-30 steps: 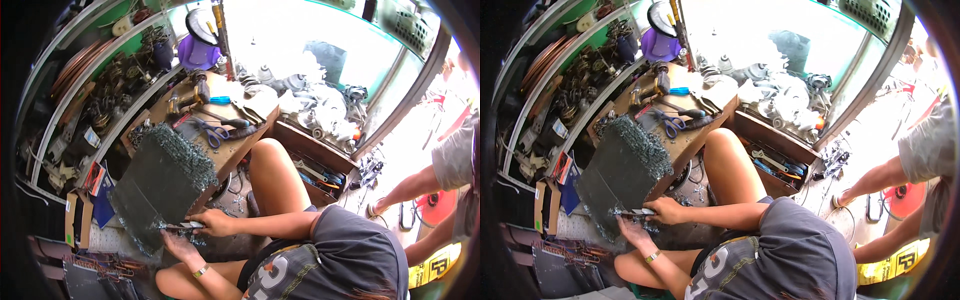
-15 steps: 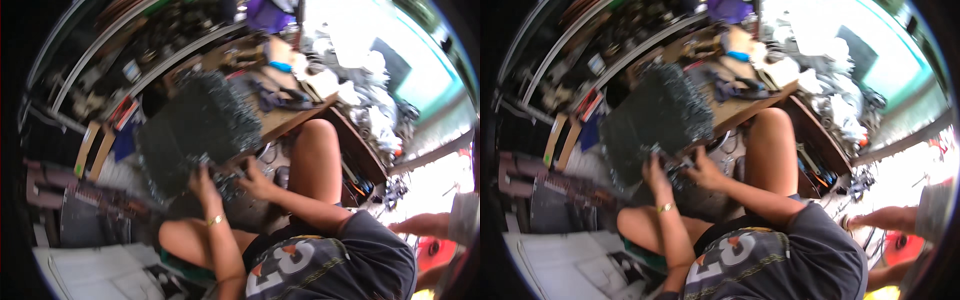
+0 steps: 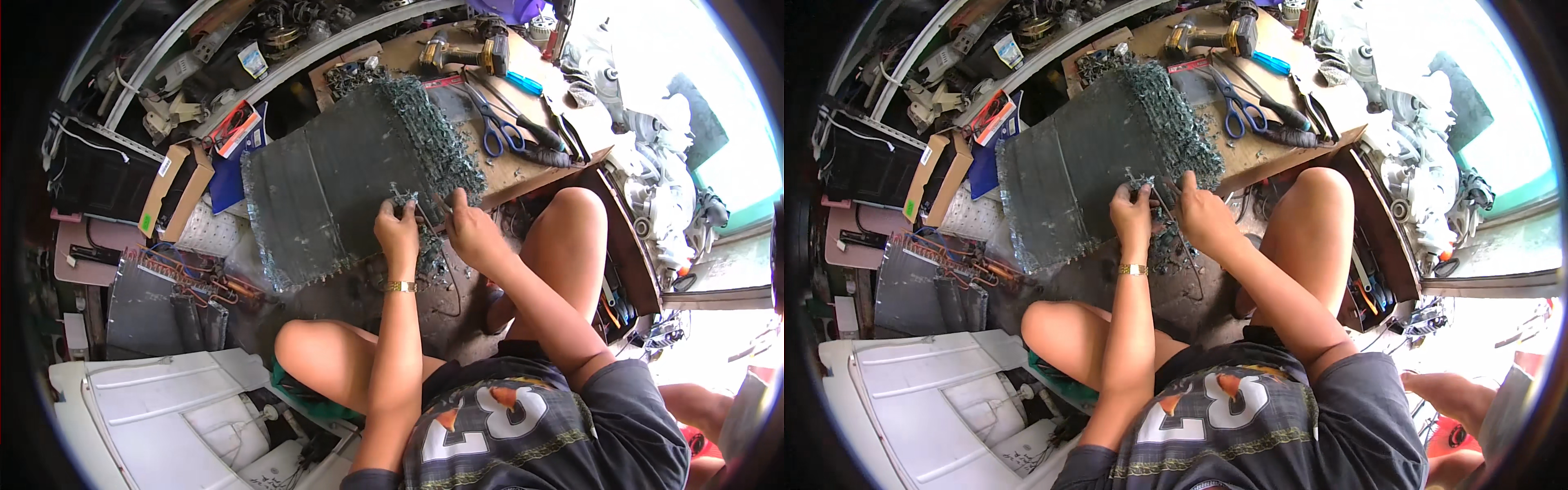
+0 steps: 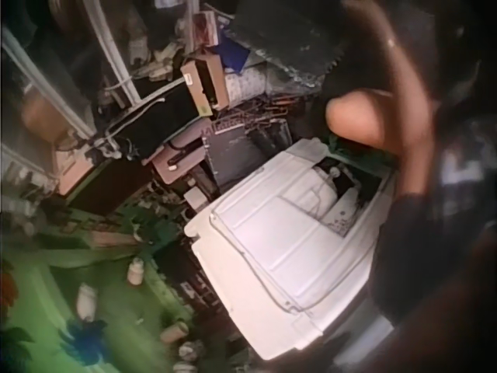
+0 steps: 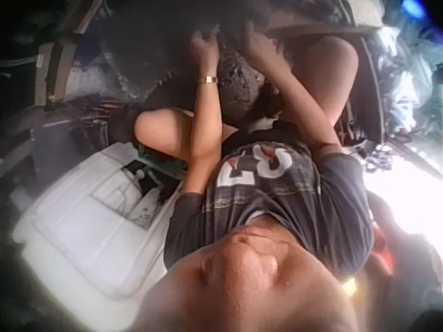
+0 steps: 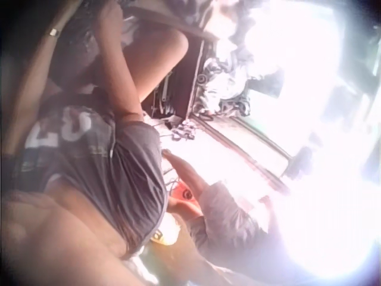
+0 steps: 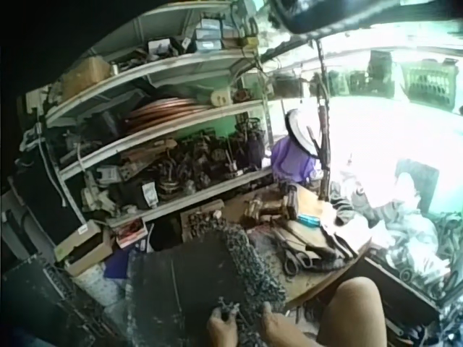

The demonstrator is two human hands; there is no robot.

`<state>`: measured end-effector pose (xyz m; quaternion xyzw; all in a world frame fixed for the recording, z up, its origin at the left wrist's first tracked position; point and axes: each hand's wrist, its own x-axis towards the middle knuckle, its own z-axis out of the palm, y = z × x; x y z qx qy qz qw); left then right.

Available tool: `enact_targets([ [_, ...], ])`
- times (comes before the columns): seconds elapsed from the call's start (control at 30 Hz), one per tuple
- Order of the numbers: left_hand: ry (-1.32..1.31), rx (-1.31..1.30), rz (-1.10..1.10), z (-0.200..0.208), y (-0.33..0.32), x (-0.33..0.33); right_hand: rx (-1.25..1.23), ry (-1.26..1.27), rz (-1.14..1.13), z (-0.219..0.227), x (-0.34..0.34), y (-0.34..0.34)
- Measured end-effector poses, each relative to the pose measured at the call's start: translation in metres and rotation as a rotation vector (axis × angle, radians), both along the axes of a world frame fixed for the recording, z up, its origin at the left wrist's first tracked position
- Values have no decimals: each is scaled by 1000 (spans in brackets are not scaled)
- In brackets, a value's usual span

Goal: The person strips aluminum fins from an air conditioner condenser unit using a flathead screwdriver and pliers to expose the copper tubing.

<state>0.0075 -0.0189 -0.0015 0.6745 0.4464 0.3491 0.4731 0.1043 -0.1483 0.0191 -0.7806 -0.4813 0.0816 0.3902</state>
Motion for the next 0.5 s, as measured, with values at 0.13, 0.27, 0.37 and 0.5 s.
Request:
enact_targets([
  [0.13,5,-22,-6,-9,-1,2,-223,-71,1,2,2,18],
  [0.27,140,99,-13,-13,9,1,-304,-128,4,-1,3,26],
  [0.37,167,214,-27,-16,11,-2,-276,-136,11,-6,1,29],
  [0.5,93,115,-22,-17,10,-3,-274,-100,14,-9,-2,31],
])
